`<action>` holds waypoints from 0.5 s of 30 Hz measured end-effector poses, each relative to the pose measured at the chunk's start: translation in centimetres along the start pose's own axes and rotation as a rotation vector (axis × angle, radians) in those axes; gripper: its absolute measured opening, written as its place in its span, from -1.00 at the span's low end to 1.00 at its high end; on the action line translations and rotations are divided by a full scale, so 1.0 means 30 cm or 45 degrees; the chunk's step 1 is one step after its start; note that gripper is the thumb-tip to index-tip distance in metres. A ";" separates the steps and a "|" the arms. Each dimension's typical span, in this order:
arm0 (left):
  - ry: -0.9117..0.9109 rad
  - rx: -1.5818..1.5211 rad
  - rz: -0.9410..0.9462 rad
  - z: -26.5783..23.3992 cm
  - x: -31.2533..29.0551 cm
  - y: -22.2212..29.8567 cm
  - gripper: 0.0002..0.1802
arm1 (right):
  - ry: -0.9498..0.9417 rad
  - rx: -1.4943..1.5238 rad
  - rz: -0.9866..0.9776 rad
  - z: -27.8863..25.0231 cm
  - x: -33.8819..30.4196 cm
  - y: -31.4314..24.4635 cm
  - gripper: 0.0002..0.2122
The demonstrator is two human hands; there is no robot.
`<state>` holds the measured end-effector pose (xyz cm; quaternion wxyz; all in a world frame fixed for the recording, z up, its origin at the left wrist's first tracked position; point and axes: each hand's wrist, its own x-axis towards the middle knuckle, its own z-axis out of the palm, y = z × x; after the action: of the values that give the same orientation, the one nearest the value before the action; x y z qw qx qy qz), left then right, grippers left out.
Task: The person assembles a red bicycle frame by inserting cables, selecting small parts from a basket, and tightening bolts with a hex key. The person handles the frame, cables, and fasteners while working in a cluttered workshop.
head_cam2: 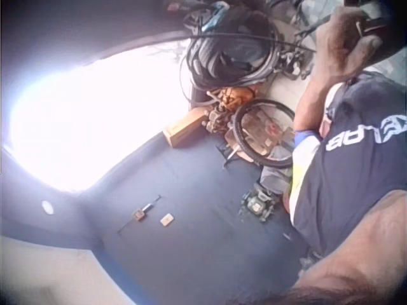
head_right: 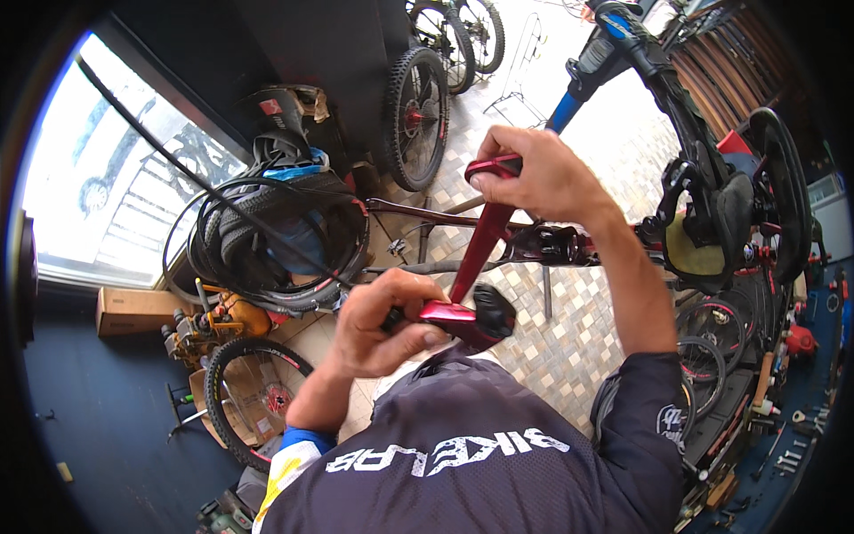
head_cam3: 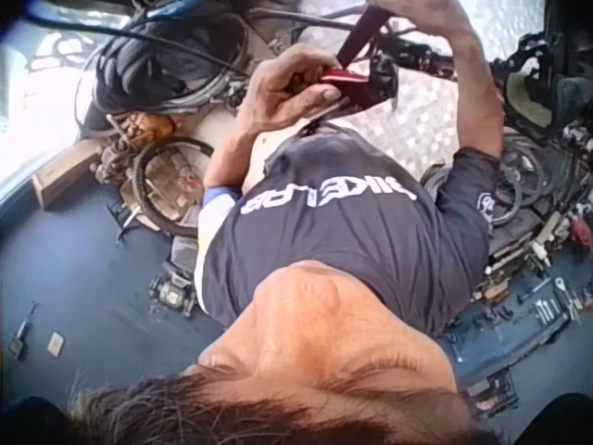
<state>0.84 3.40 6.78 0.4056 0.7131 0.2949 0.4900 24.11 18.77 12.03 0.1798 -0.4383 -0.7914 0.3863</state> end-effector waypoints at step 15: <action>-0.238 0.617 -0.170 -0.257 -0.103 -0.327 -0.58 | -0.177 -1.313 -0.274 0.249 0.400 -0.164 -0.89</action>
<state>-7.69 7.97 -1.68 0.2798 0.8104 0.4114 0.3093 10.12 23.82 10.40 -0.0735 -0.3593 -0.9292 -0.0455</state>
